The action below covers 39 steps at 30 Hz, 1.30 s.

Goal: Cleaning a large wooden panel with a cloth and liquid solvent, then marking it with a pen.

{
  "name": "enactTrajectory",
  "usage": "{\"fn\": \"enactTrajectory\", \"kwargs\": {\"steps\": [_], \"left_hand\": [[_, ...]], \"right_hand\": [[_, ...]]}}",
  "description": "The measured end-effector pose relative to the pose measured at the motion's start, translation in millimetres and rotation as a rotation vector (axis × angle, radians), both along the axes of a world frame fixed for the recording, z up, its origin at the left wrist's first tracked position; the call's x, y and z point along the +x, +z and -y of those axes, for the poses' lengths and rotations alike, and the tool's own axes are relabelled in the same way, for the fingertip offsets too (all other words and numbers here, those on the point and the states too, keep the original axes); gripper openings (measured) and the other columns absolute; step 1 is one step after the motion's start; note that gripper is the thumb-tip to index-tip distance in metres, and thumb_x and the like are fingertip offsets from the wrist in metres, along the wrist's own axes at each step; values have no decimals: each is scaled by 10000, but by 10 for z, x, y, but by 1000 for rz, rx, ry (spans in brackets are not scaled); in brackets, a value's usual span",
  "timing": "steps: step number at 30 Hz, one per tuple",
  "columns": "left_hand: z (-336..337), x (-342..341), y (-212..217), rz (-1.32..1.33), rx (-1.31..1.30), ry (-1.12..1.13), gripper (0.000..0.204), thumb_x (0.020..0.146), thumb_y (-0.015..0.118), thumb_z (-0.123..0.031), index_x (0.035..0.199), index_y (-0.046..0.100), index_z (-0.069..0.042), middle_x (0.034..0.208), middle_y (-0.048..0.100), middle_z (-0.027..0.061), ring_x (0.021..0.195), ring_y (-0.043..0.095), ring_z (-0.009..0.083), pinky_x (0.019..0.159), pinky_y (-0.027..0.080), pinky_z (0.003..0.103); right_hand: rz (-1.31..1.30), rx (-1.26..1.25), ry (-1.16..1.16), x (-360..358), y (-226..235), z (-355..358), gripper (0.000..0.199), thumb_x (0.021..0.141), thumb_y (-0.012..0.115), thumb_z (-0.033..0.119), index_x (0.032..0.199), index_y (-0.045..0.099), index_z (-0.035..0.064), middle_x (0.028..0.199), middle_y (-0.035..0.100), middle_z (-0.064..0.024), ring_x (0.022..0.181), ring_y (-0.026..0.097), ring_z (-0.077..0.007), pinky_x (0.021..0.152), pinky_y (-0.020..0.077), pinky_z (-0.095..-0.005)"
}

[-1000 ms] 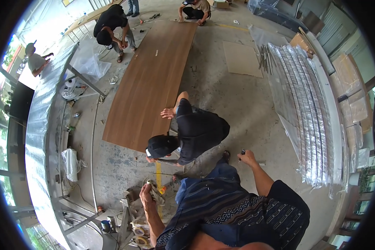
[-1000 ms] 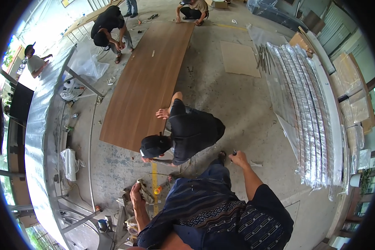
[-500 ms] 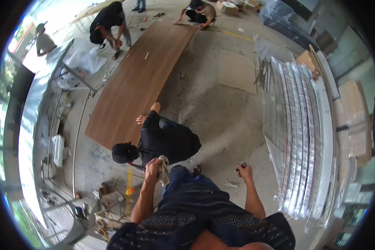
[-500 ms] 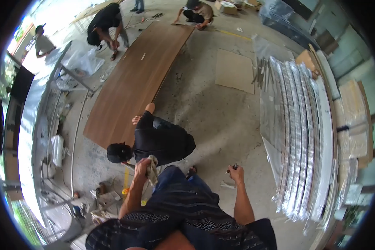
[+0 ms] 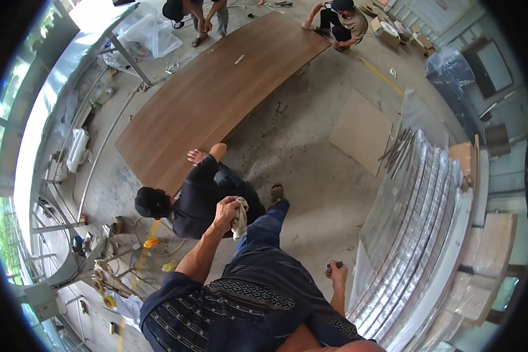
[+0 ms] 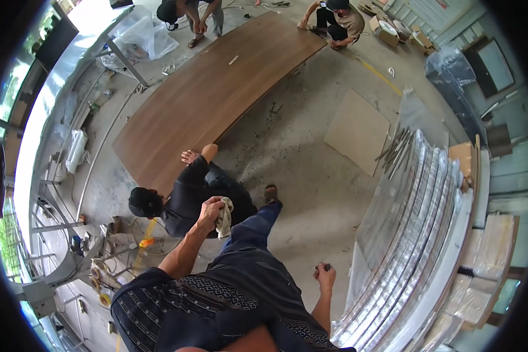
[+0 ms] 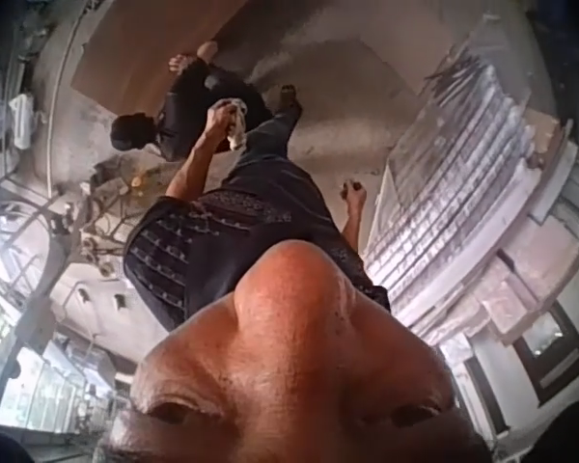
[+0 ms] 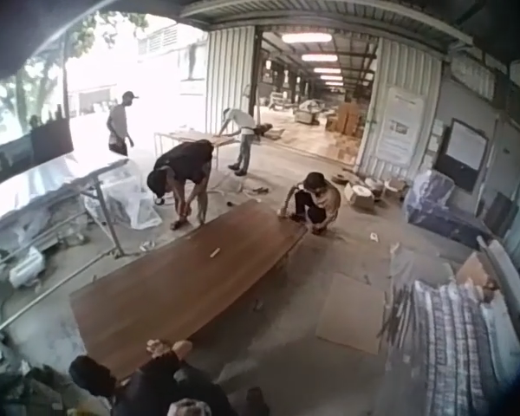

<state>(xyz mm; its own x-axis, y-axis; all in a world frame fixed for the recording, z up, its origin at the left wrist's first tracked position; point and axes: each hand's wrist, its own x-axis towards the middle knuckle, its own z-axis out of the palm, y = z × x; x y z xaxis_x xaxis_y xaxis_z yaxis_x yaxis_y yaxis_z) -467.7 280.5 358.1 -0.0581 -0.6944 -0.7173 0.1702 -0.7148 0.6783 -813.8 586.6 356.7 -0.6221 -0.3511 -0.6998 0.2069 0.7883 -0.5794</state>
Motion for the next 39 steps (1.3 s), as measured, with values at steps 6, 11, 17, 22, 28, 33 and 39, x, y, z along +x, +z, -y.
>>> {"fn": "enactTrajectory", "kwargs": {"steps": [6, 11, 17, 22, 28, 33, 39], "left_hand": [[862, -993, 42, -106, -34, -51, 230, 854, 569, -62, 1056, 643, 21, 859, 641, 81, 702, 622, 187, 609, 527, 315], [1609, -1525, 298, -13, -126, -126, 230, 844, 605, -85, 1043, 659, 18, 834, 644, 46, 708, 581, 124, 646, 482, 266], [2143, -1644, 78, 159, -184, -140, 267, 832, 611, -150, 1017, 675, 32, 811, 656, 55, 708, 588, 130, 643, 481, 266], [2164, -1320, -429, 263, -26, 131, 277, 835, 622, -216, 932, 699, 32, 783, 651, 59, 687, 584, 145, 651, 477, 303], [2161, -1391, -435, 480, 114, 322, 457, 897, 621, -410, 817, 681, 36, 664, 580, 25, 610, 501, 119, 594, 435, 326], [2112, -1818, -386, 584, 261, 332, 556, 904, 566, -491, 816, 663, 49, 651, 590, 113, 626, 510, 191, 623, 446, 395], [2019, -2271, -787, 617, 598, 170, 613, 806, 583, -497, 952, 660, 93, 923, 655, 306, 916, 671, 335, 775, 497, 442]], "right_hand": [[138, 87, -104, -791, 97, 366, 207, 891, 612, 224, 824, 584, 31, 585, 555, -60, 460, 585, -198, 413, 502, -323], [185, 67, -183, -1394, -95, 967, 236, 891, 608, 251, 821, 584, 26, 607, 573, -75, 500, 616, -215, 449, 520, -345], [237, 150, -90, -1984, -460, 2036, 267, 897, 600, 273, 827, 598, 15, 627, 599, -76, 517, 622, -217, 487, 522, -352], [191, 164, 142, -2575, -516, 3233, 288, 898, 606, 286, 849, 608, 2, 628, 609, -82, 520, 629, -219, 481, 528, -353], [120, 83, 342, -3487, -591, 4881, 277, 894, 617, 270, 798, 606, 10, 613, 598, -80, 481, 609, -201, 437, 517, -336], [22, -15, 602, -4121, -348, 6456, 254, 913, 569, 262, 808, 569, 31, 632, 601, -86, 519, 619, -188, 473, 528, -345], [54, -105, 560, -4084, 51, 7709, 231, 957, 551, 241, 1096, 575, 58, 788, 649, -102, 652, 662, -187, 533, 526, -290]]}}
